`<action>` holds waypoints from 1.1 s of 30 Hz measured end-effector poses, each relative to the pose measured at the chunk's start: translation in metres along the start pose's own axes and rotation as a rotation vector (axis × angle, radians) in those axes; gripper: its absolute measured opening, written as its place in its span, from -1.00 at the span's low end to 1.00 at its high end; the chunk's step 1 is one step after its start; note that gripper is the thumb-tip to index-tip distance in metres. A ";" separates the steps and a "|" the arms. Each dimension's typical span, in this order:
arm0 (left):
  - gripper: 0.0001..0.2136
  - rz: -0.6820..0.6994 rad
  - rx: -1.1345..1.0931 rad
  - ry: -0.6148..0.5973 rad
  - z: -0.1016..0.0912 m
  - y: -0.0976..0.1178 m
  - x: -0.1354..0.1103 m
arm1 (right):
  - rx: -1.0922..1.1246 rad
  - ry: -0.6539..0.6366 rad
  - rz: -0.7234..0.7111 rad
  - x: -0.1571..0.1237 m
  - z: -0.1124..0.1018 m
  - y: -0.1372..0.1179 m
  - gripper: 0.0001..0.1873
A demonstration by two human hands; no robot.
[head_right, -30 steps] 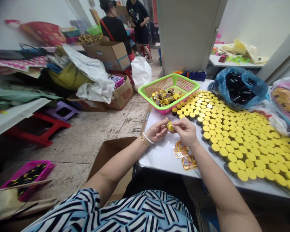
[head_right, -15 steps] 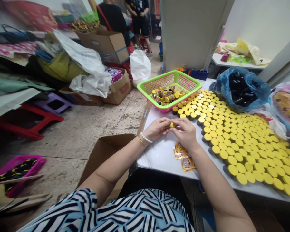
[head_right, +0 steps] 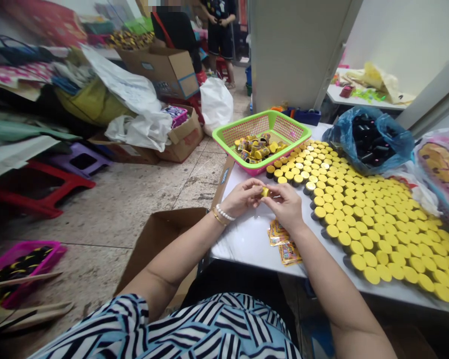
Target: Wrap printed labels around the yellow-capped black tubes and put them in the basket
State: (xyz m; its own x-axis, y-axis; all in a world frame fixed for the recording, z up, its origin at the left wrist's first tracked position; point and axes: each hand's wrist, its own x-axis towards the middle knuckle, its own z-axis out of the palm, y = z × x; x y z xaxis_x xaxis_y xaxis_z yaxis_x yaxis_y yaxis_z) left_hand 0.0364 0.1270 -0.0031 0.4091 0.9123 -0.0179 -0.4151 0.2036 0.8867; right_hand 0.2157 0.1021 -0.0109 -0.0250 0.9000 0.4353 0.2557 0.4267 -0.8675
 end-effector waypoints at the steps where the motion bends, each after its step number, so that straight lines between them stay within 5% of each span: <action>1: -0.51 0.011 0.027 0.011 0.000 -0.001 0.000 | 0.001 -0.001 0.005 -0.001 0.001 0.001 -0.64; 8: -0.43 -0.050 0.086 0.061 0.000 -0.009 0.004 | 0.237 -0.136 0.197 0.007 -0.004 -0.001 -0.47; 13: -0.43 -0.080 0.161 -0.029 0.000 -0.006 0.001 | 0.359 -0.186 0.206 0.009 -0.006 -0.007 -0.70; 19: -0.47 -0.191 0.089 -0.080 -0.002 0.001 0.000 | 0.423 -0.102 0.241 0.005 -0.002 -0.009 -0.74; 27: -0.46 -0.236 0.039 -0.145 0.000 0.003 -0.002 | 0.340 -0.143 0.086 0.003 -0.006 -0.009 -0.72; 33: -0.34 -0.353 0.220 -0.095 -0.001 0.005 0.001 | 0.171 -0.200 -0.125 0.004 -0.011 -0.005 -0.85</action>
State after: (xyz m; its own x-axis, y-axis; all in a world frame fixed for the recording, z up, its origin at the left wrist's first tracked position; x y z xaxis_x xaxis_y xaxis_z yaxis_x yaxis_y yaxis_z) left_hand 0.0341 0.1292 0.0013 0.5728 0.7611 -0.3042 -0.0573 0.4074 0.9114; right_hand 0.2250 0.1021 -0.0021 -0.2403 0.8320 0.5000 0.0720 0.5289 -0.8456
